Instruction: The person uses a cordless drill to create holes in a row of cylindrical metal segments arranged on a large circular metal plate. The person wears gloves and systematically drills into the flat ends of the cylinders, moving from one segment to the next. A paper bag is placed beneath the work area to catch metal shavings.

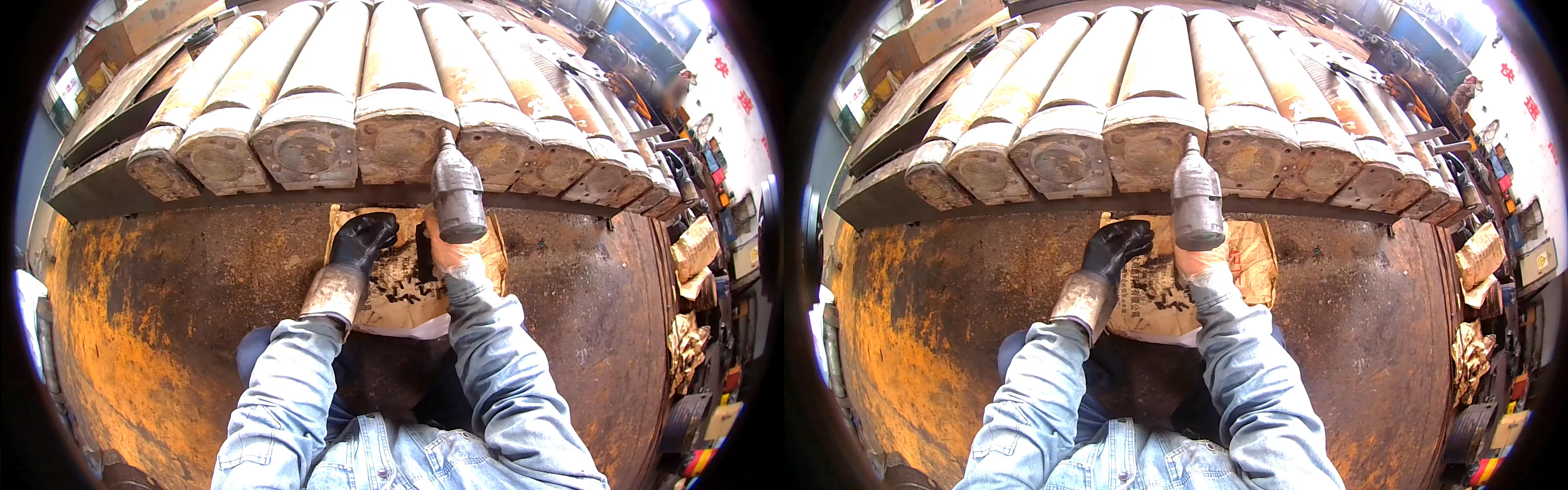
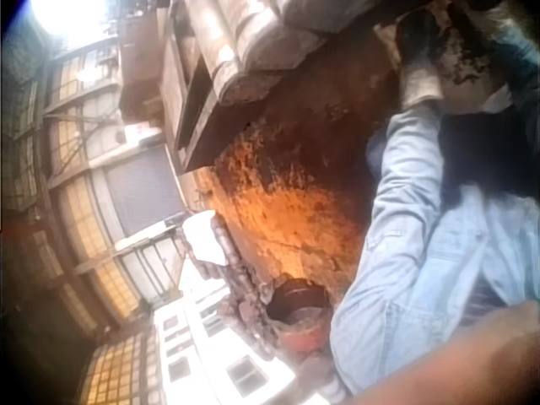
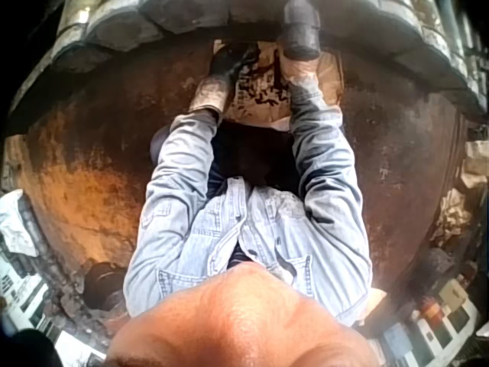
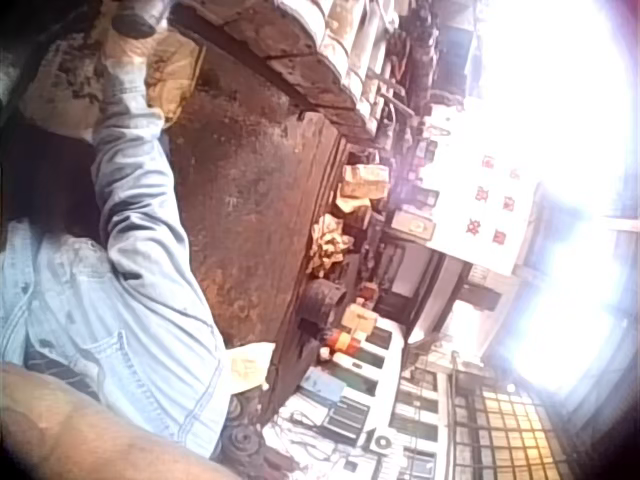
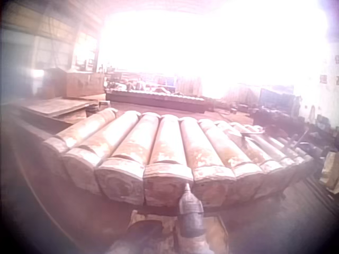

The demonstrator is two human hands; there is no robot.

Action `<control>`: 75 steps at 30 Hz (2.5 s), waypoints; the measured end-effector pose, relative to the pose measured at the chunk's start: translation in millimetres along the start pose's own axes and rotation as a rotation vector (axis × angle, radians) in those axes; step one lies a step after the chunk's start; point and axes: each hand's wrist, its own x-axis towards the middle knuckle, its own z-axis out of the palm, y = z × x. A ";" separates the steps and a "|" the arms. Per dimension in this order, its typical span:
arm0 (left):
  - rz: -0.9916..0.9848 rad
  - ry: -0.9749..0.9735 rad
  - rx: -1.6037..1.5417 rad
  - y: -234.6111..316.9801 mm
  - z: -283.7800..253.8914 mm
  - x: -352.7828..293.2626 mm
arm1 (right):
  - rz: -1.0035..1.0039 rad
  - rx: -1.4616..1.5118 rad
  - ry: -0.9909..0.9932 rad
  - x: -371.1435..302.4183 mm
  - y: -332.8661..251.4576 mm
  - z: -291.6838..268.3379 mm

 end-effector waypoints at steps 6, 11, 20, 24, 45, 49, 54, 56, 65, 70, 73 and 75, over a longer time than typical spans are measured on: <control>-0.010 -0.034 -0.089 11.7 5.2 -0.9 | -0.023 0.094 -0.074 -1.3 1.0 -5.0; -0.061 -0.006 -0.123 30.3 24.0 -7.7 | 0.084 0.164 -0.185 2.0 -22.5 -26.5; -0.143 -0.038 -0.149 50.7 39.3 -2.1 | -0.040 0.115 -0.209 -4.6 -45.1 -53.9; -0.273 -0.070 -0.167 71.4 72.2 -8.1 | -0.137 0.126 -0.243 -17.6 -50.5 -73.6; -0.294 -0.203 -0.331 90.0 156.2 54.2 | 0.083 0.375 -0.342 -64.6 -33.9 -178.5; -0.334 -0.209 -0.340 90.3 163.5 57.9 | 0.025 0.403 -0.174 -62.6 -20.9 -182.3; -0.199 -0.634 -0.309 80.2 146.2 70.5 | 0.062 0.439 -0.111 -51.9 -20.8 -188.2; -0.175 -0.150 0.100 93.0 187.3 5.3 | 0.123 0.366 -0.172 -46.8 -15.3 -195.7; -0.042 -0.257 1.153 -23.3 45.9 52.2 | 0.197 0.443 -0.175 -36.9 18.3 -136.4; -0.085 -0.406 1.445 -12.3 38.0 50.6 | 0.153 0.303 -0.221 -26.1 13.0 -113.8; 0.018 -0.405 1.559 -19.9 22.8 69.5 | 0.181 0.339 -0.298 -18.4 4.9 -99.1; 0.030 -0.375 1.429 -7.7 29.5 60.0 | 0.206 0.347 -0.322 -14.3 9.0 -89.7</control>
